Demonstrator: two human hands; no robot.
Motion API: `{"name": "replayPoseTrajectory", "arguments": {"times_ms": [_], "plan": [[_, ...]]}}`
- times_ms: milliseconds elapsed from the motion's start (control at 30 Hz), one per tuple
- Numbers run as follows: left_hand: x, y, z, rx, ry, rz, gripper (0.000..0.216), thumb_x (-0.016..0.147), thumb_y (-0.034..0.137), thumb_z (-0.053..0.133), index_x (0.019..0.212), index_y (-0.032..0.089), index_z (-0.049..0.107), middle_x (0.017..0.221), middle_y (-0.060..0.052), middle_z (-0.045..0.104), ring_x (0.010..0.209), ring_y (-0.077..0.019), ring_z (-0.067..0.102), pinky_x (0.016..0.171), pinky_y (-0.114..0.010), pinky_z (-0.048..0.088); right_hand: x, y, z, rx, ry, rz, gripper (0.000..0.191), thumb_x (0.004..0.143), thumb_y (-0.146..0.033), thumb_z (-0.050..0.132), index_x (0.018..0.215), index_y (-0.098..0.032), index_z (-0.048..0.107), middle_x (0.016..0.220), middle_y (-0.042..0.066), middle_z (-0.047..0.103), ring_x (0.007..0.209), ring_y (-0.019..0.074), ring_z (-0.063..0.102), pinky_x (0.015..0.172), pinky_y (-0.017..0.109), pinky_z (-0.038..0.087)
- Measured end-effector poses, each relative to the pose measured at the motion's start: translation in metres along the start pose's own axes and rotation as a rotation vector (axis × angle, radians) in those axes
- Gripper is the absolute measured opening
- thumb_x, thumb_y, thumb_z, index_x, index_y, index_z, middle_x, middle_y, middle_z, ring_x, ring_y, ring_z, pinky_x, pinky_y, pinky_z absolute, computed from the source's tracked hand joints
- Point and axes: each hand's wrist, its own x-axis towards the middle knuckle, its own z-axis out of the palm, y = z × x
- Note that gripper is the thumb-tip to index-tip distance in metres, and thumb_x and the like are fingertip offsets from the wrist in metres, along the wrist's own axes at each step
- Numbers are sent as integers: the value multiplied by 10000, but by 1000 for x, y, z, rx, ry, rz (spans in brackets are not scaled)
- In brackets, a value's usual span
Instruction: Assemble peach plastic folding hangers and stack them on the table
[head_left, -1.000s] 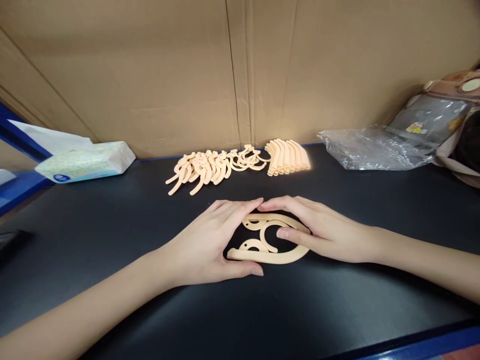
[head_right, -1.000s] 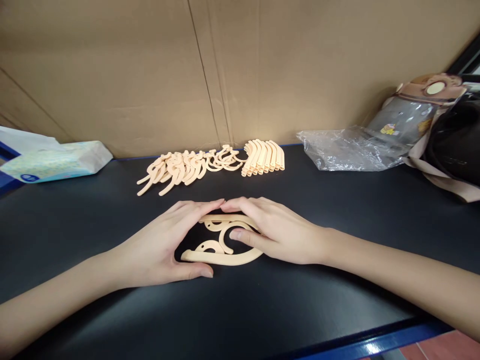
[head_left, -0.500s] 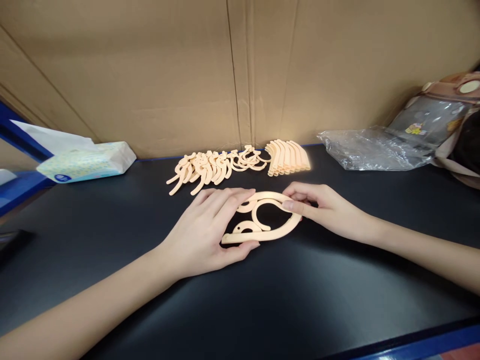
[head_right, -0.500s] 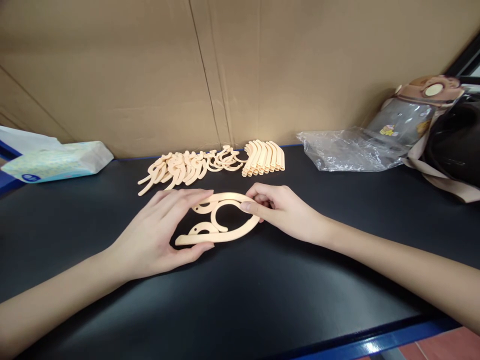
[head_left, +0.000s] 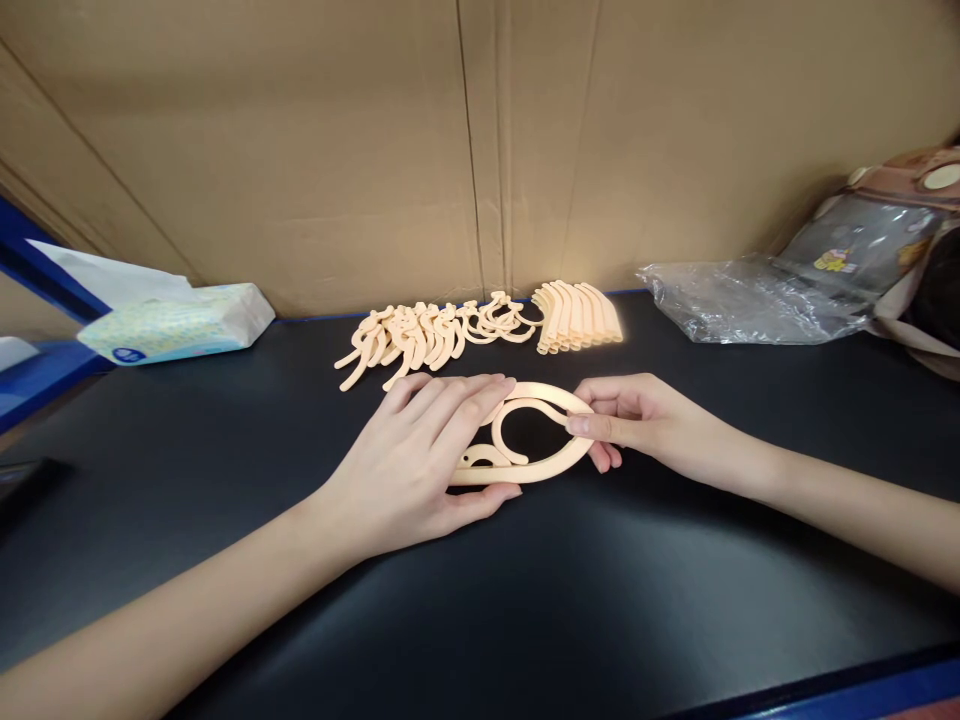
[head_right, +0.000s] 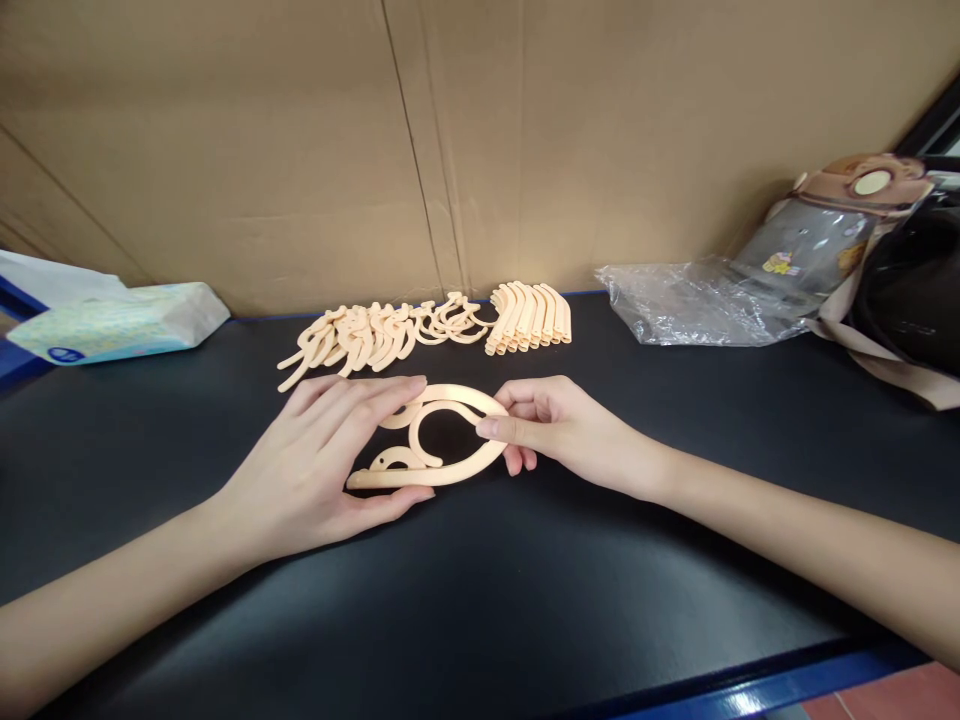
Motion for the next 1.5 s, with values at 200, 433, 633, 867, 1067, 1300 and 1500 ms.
{"name": "replayPoseTrajectory", "arguments": {"times_ms": [200,433,633,867,1067,1300,1500], "plan": [[2,2,0,29,4,67,618,855,443,604,1307,71,406,1252,-183,601,1099,-298,578,919,-416,387,-1,2,3,62,-59,12,267,815,-422,664,813,-163,603,622,-19,644,572,97,567,566,232,438],[0,3,1,-12,9,58,567,860,391,601,1303,90,416,1277,-172,585,1155,-282,549,960,-395,409,-1,3,1,-14,-95,-47,222,856,-378,633,840,-159,597,696,-14,656,627,94,575,620,228,455],[1,-2,-2,-74,-47,-4,560,848,383,610,1301,98,444,1296,-149,563,1196,-265,511,1033,-380,392,-3,6,-3,-129,10,-174,362,951,-454,446,842,-150,611,692,5,638,625,103,564,603,237,435],[2,-38,-32,-160,-240,-205,583,821,486,601,1305,181,488,1288,-95,558,1198,-274,501,1013,-400,422,3,14,-9,-121,98,-165,385,972,-442,395,888,-143,622,640,6,629,566,98,552,548,228,422],[-26,-72,-50,-136,-508,-393,676,748,605,628,1323,268,518,1349,-45,538,1197,-314,522,1020,-437,425,1,13,-8,-156,75,-179,350,959,-431,434,870,-152,625,647,-2,611,582,96,562,549,220,439],[-31,-75,-59,-128,-631,-441,657,723,642,637,1265,275,583,1311,-49,577,1143,-336,566,886,-372,509,0,12,-8,-203,54,-178,279,943,-380,477,884,-154,629,652,-6,602,597,101,560,570,224,460],[-35,-78,-56,-132,-629,-376,637,768,632,599,1296,279,553,1332,-29,550,1171,-315,542,946,-375,474,0,12,-8,-265,46,-177,285,943,-378,470,881,-158,640,658,0,612,603,106,566,573,232,447]]}}
